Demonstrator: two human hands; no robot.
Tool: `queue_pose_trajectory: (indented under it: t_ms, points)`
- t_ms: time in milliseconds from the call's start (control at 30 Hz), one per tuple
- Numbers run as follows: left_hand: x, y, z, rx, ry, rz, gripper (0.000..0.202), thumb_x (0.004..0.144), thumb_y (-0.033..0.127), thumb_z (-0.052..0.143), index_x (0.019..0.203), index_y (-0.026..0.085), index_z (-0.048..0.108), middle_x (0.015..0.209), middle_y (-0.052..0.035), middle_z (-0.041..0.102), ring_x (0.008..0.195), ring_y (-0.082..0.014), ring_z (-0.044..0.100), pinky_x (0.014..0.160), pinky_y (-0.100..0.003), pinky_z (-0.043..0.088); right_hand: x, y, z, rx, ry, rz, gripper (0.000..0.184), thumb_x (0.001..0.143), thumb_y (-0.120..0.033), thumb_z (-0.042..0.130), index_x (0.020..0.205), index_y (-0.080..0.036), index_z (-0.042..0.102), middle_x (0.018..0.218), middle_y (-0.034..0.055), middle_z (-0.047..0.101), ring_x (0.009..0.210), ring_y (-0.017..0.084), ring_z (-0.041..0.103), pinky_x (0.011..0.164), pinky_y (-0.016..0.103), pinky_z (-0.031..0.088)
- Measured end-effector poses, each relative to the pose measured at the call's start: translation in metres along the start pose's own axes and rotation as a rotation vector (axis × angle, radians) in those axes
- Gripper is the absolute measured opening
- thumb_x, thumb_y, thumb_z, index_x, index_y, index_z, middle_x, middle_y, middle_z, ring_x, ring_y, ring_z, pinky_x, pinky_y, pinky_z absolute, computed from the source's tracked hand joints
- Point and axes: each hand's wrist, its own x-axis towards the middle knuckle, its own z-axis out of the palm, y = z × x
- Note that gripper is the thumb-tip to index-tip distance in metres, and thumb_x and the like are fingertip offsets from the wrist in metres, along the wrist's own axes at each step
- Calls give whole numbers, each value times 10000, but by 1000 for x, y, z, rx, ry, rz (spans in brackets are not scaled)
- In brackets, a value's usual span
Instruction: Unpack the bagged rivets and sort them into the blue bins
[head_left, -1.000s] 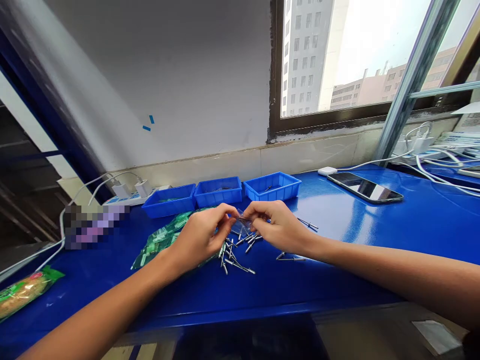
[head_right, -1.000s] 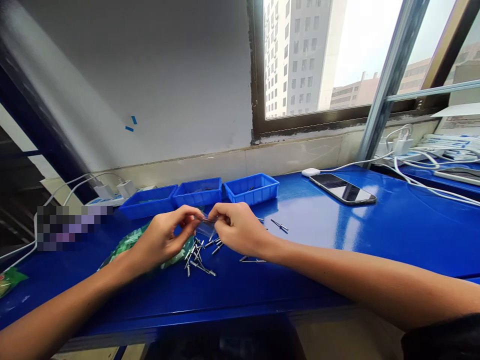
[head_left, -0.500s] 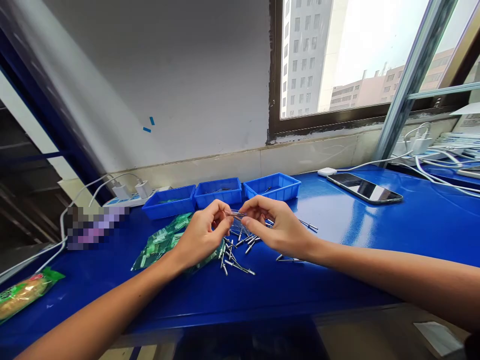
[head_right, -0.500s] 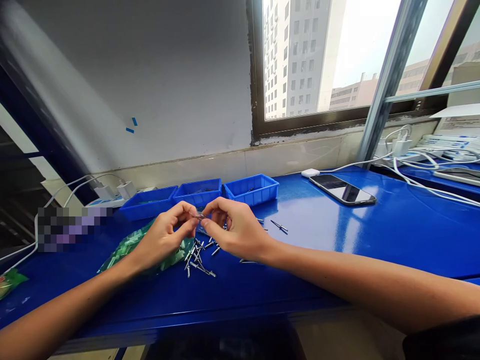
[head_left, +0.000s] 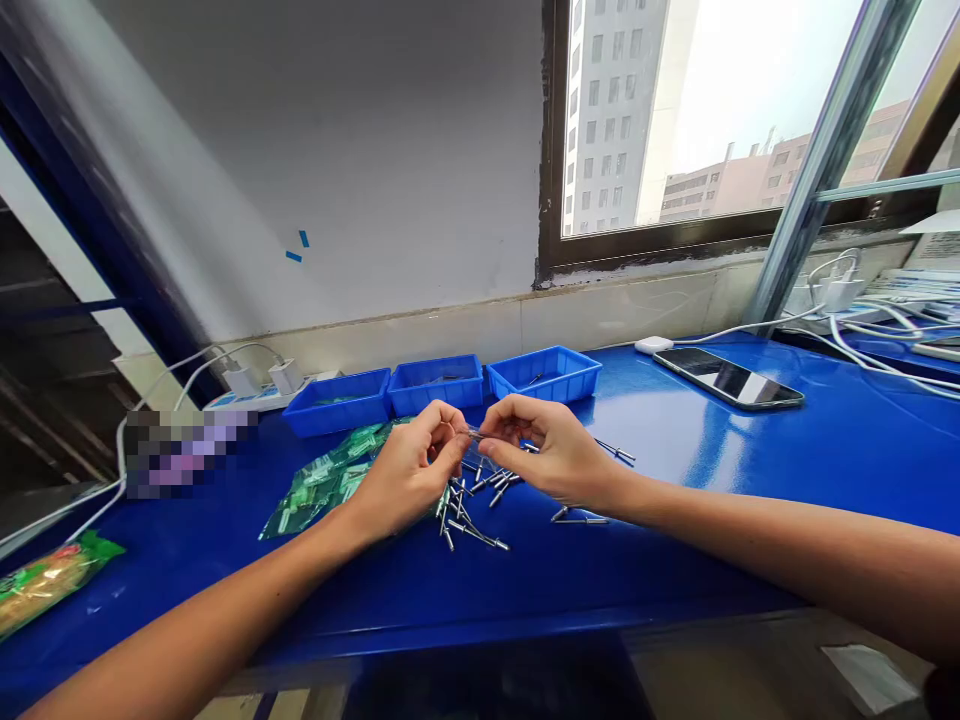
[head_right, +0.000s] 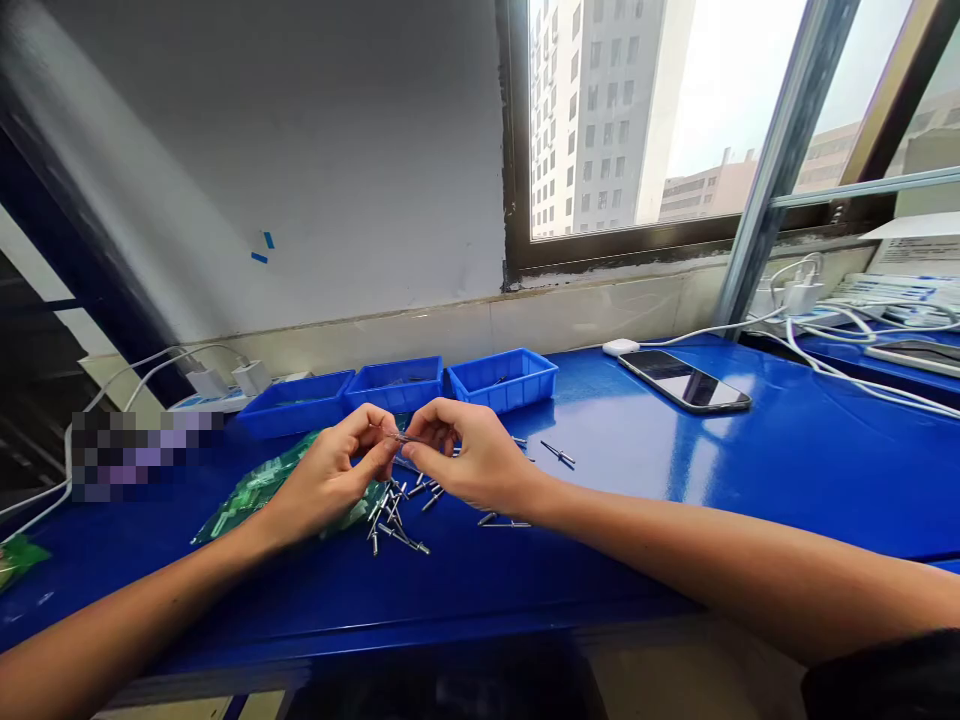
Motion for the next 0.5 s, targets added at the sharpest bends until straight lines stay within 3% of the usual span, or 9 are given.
queue_pose_trajectory:
  t_ms: [233, 400, 500]
  points:
    - [3, -7, 4, -73, 3, -4, 124, 847, 291, 453, 819, 171, 450, 586, 39, 479, 516, -94, 459, 488, -212, 340, -1, 3, 8, -36, -13, 96, 153, 730, -234, 609, 649, -184, 490, 571, -43, 505, 509, 83, 436, 477, 232, 355]
    - [2, -3, 1, -76, 60, -12, 126, 844, 296, 476, 838, 172, 456, 555, 49, 477, 515, -95, 467, 501, -213, 338, -3, 1, 8, -166, 57, -28, 82, 746, -216, 593, 765, -186, 520, 618, -32, 547, 559, 98, 482, 517, 239, 374]
    - [1, -1, 1, -142, 27, -40, 131, 845, 304, 473, 841, 177, 441, 548, 56, 465, 516, -96, 466, 496, -206, 341, -2, -1, 6, -221, 90, -106, 74, 751, -181, 576, 819, -179, 547, 650, -24, 561, 593, 100, 496, 544, 240, 387]
